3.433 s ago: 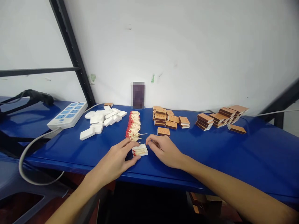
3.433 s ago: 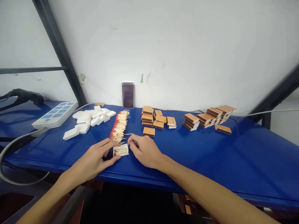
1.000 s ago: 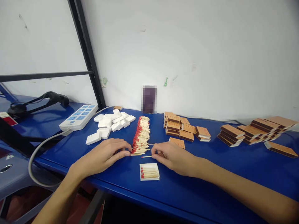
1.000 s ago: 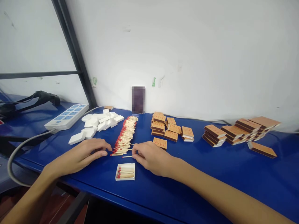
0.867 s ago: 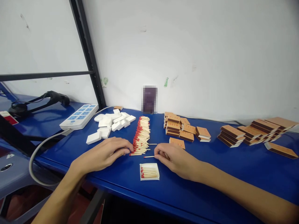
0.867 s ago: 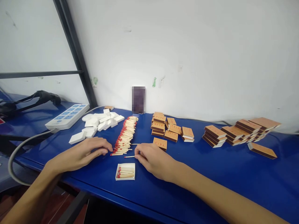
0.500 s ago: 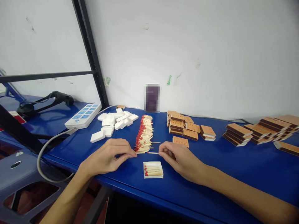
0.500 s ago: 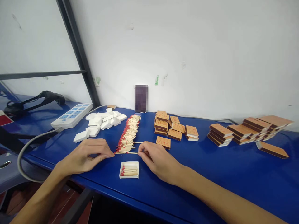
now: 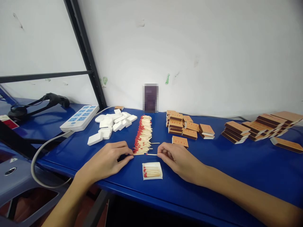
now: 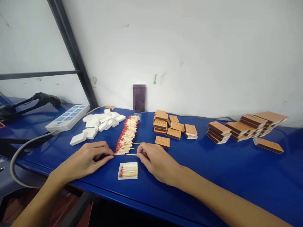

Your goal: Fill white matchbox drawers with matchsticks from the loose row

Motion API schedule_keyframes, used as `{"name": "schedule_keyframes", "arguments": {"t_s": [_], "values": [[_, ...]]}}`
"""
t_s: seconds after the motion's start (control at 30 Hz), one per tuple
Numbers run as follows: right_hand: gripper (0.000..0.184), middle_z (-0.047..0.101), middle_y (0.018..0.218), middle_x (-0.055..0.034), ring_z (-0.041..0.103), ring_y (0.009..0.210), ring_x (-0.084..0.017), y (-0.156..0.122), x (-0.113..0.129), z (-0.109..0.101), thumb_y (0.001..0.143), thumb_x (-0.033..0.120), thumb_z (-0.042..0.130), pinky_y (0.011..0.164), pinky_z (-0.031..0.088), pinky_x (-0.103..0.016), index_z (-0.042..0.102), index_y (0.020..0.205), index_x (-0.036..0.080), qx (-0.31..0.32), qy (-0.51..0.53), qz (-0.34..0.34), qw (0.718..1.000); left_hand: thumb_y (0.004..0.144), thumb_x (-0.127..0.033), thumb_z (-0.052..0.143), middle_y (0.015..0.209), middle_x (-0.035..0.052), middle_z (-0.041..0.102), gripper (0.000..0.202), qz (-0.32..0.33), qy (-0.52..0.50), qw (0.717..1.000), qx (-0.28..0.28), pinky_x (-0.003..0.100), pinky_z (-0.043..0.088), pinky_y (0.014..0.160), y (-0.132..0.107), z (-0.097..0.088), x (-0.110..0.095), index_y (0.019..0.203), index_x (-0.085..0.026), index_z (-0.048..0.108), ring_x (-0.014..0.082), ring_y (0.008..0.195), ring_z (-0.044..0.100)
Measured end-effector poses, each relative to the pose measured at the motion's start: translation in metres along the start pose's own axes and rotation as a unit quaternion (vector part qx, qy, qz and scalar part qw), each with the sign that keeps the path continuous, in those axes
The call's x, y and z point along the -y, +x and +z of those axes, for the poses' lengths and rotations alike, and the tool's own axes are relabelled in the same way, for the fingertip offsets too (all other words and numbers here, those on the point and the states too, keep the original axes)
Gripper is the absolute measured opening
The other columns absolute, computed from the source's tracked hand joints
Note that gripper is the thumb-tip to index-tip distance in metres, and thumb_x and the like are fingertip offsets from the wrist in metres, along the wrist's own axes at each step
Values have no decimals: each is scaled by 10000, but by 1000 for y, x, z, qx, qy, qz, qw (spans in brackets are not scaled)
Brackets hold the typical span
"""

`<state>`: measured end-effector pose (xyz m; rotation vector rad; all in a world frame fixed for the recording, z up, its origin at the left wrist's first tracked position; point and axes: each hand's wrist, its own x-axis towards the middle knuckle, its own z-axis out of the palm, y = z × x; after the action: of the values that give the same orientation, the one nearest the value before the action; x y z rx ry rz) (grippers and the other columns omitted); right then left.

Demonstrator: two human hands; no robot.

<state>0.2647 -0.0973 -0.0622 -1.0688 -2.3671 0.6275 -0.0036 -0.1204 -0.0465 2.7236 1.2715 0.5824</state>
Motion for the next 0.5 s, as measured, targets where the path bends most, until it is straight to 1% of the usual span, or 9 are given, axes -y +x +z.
{"name": "schedule_keyframes", "arguments": {"t_s": [0.1, 0.2, 0.37, 0.5], "values": [[159, 589, 755, -4, 506, 670, -139, 0, 2, -2, 957, 245, 444, 619, 372, -270, 537, 838, 197, 15, -18, -12, 1000, 975, -263, 463, 899, 44, 634, 258, 1, 6, 1000, 10, 256, 489, 718, -1, 0, -1, 1000, -203, 713, 151, 776, 623], [151, 577, 744, -3, 491, 650, -134, 0, 6, -3, 945, 213, 456, 614, 369, -265, 544, 825, 190, 32, -47, -26, 998, 981, -266, 455, 892, 45, 625, 270, 2, 13, 1000, 19, 256, 487, 718, -3, -1, -4, 1023, -207, 715, 154, 773, 620], [147, 553, 701, 9, 452, 594, -115, 4, 8, -3, 932, 193, 474, 592, 355, -250, 563, 816, 181, 29, -67, -32, 997, 973, -280, 476, 891, 36, 608, 258, 1, 5, 1000, 24, 240, 475, 686, -4, 0, -5, 1063, -223, 711, 141, 741, 609], [129, 522, 629, 34, 428, 544, -100, 5, 9, -1, 912, 190, 506, 568, 330, -237, 582, 808, 180, 28, -78, -28, 996, 971, -293, 486, 912, 32, 613, 262, -7, 6, 1000, 14, 245, 469, 711, -5, 2, -2, 1124, -226, 687, 144, 780, 614]]}}
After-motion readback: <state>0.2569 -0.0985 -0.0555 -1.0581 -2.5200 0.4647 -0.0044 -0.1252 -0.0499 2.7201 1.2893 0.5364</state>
